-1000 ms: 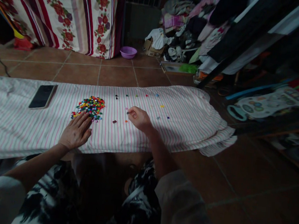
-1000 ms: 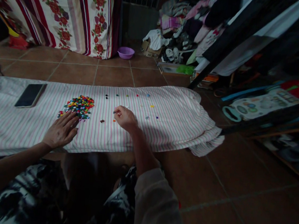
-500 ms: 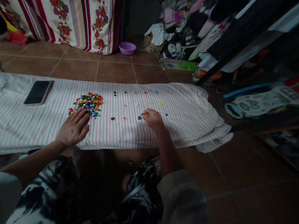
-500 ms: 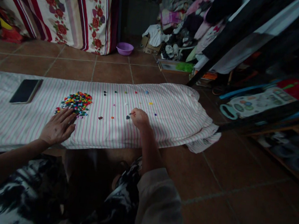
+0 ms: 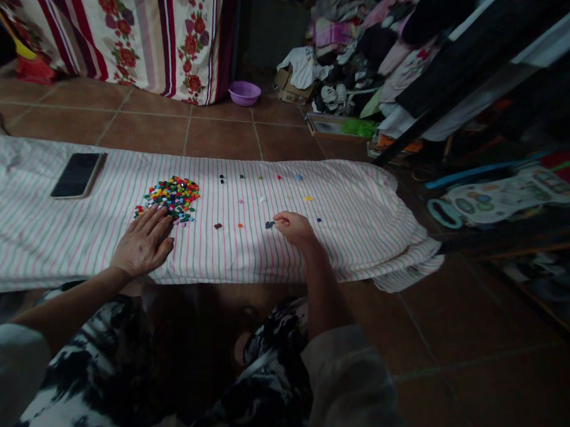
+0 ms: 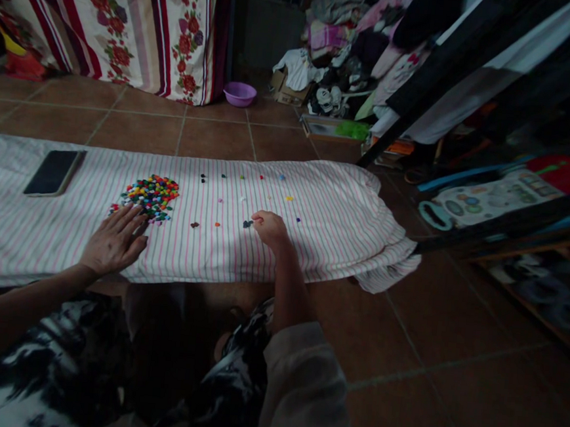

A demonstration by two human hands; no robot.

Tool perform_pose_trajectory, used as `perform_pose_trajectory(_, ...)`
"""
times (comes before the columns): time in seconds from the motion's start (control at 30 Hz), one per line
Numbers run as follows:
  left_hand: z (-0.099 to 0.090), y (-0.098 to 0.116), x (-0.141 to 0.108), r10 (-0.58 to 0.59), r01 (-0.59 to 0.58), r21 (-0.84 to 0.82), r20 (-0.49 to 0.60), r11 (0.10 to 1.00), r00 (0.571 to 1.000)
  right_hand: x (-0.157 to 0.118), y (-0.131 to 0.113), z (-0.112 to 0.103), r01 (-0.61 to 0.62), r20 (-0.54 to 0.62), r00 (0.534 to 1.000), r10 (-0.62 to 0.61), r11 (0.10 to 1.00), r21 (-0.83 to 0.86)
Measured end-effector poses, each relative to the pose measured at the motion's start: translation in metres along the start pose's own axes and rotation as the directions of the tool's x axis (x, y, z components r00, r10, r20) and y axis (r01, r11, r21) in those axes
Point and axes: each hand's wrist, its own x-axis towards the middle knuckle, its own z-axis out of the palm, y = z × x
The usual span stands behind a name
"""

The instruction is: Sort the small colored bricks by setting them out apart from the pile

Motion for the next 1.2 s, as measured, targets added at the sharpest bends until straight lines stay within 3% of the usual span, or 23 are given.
perform_pose_trajectory(0.3,0.002,0.000,-0.001,-0.039,0.039,-0.027,0.002,0.999,0.999,0.002,0.000,-0.001,0.039,-0.003,0.999,-0.039,0.998,0.046)
perform_pose_trajectory(0.43,0.000,0.001,0.000,-0.047,0.048,-0.017,0.025,0.999,0.999,0.008,-0.006,-0.004,0.058,-0.153,0.987,-0.057,0.998,0.004)
perform_pose_trajectory(0.57,-0.003,0.004,0.003,-0.064,0.064,0.005,0.062,0.998,0.996,0.016,-0.036,0.004,0.177,-0.237,0.958,-0.160,0.983,0.051)
perform_pose_trajectory(0.7,-0.006,0.007,0.004,-0.073,0.070,0.038,0.087,0.997,0.993,0.023,-0.085,0.030,0.363,-0.118,0.929,-0.351,0.925,0.108)
perform_pose_trajectory(0.83,-0.006,0.007,0.004,-0.067,0.062,0.060,0.078,0.996,0.995,0.026,-0.133,0.059,0.468,0.028,0.881,-0.472,0.878,0.102)
perform_pose_trajectory(1.03,-0.006,0.007,0.005,-0.078,0.077,0.019,0.073,0.997,0.994,0.028,-0.180,0.081,0.545,0.181,0.822,-0.540,0.838,0.025)
perform_pose_trajectory(1.2,-0.006,0.008,0.005,-0.075,0.074,0.019,0.073,0.997,0.994,0.031,-0.193,0.086,0.523,0.260,0.833,-0.488,0.848,-0.085)
